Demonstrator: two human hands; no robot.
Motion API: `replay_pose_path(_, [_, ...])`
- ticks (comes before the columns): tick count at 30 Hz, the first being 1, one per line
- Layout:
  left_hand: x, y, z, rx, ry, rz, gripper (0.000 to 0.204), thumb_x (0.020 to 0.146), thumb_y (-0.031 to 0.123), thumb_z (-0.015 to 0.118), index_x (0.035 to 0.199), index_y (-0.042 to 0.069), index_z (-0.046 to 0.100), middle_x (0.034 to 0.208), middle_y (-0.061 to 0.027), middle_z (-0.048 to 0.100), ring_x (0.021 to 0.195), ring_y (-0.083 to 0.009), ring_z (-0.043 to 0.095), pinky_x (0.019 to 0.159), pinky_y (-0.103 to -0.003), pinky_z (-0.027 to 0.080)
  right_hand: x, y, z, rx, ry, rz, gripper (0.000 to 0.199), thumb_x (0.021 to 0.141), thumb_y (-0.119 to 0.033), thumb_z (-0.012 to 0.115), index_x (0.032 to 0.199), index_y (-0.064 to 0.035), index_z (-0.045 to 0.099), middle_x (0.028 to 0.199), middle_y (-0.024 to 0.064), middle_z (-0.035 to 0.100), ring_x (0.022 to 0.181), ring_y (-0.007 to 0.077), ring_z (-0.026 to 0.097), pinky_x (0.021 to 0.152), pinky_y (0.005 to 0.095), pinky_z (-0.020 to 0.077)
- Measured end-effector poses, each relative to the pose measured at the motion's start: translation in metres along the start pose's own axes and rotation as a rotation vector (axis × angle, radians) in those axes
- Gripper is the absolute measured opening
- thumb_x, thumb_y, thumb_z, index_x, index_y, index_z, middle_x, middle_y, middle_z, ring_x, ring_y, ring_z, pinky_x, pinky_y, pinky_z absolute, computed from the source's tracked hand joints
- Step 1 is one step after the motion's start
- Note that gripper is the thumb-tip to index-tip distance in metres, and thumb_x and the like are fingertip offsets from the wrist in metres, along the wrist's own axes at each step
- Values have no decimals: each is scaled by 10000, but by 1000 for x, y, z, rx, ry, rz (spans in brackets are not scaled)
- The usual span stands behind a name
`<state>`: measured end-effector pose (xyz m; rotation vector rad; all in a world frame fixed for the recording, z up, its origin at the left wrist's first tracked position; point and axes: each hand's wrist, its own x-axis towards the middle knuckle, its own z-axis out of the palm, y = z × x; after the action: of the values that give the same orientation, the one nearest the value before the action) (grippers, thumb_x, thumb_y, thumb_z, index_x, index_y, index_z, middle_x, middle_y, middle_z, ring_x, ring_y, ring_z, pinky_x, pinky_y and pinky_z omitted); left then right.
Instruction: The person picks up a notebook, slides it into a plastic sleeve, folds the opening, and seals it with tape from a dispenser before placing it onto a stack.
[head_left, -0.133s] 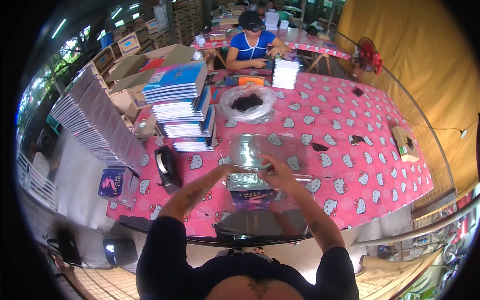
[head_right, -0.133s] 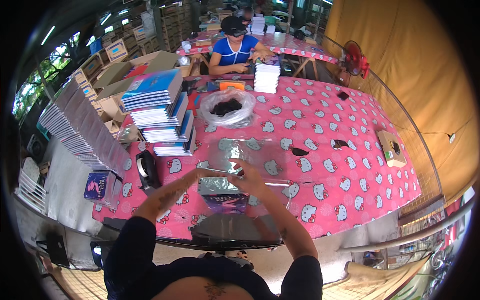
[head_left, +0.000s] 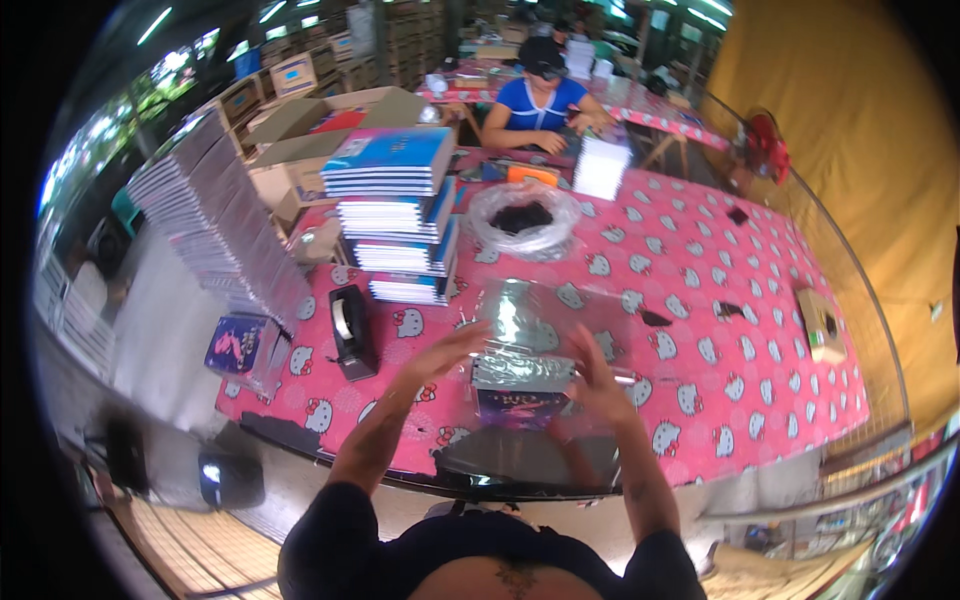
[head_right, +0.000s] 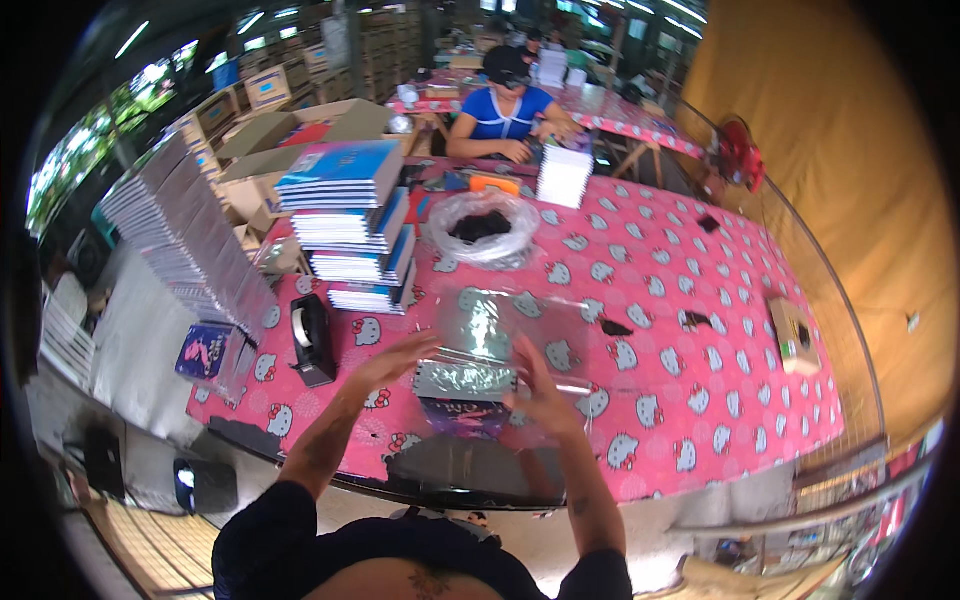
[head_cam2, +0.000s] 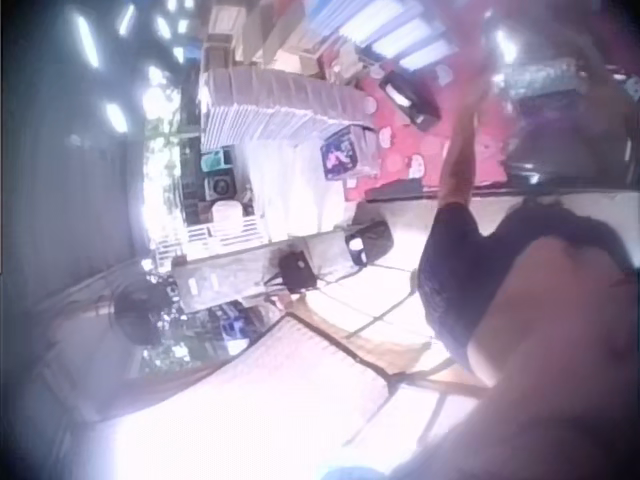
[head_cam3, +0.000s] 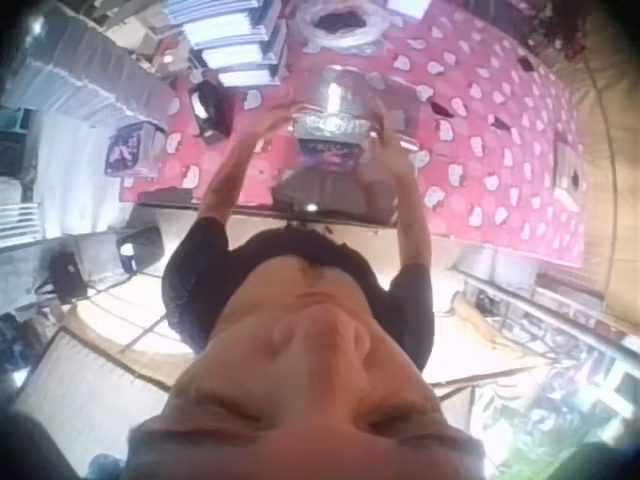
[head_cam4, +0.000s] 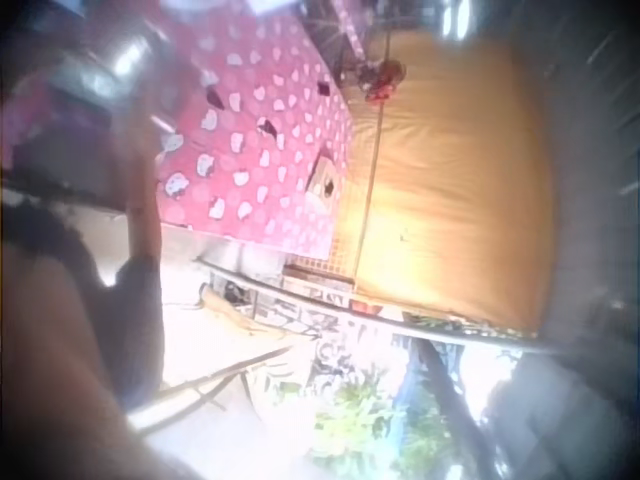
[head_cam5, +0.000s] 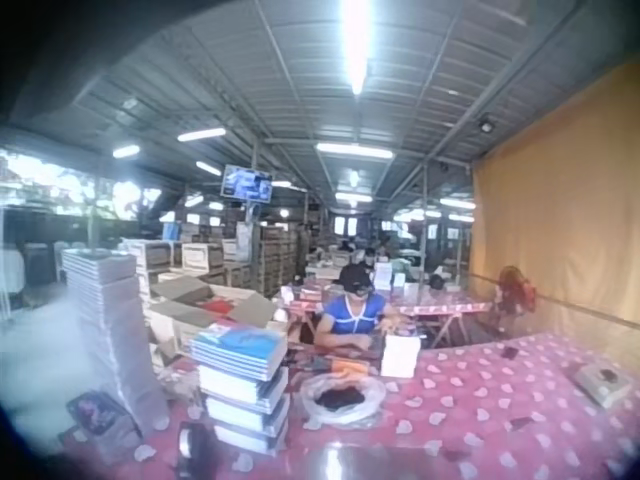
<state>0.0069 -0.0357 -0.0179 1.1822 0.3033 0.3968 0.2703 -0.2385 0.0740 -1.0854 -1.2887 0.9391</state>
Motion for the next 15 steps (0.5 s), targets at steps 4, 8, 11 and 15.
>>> replay_pose_path(4, [-108, 35, 67, 222, 465, -25, 823, 836, 146, 775, 1510, 57, 311, 1339, -90, 559, 1175, -181, 554, 1017, -353, 436, 11, 60, 77, 34, -53, 190, 946, 752, -137, 848, 1510, -74, 285, 1401, 114, 460, 1324, 210, 418, 1068, 388, 378])
replay_pose_path(8, [-138, 36, 81, 105, 622, 355, 822, 704, 32, 845, 1414, 23, 429, 1237, -56, 599, 1136, -167, 561, 1013, -337, 433, 69, 6, 105, 103, -233, 29, 1018, 790, -458, 793, 1525, -42, 224, 1445, 130, 422, 1346, 229, 401, 1113, 391, 326])
replay_pose_path(11, [-195, 83, 64, 216, 880, 548, 708, 692, 52, 827, 1320, 19, 501, 1183, -66, 617, 1108, -168, 570, 1008, -339, 433, 125, -40, 110, 104, -396, -133, 1046, 830, -680, 627, 1577, -129, 144, 1580, 160, 230, 1451, 242, 267, 1108, 490, 314])
replay_pose_path(15, [-293, 124, 19, 197, 1471, 917, 621, 801, 11, 714, 1331, 65, 397, 1114, -114, 622, 939, -198, 644, 824, -336, 550, 211, -93, 124, 251, -107, 78, 1087, 838, -765, 535, 1568, -74, 119, 1601, 195, 178, 1468, 290, 239, 1119, 558, 257])
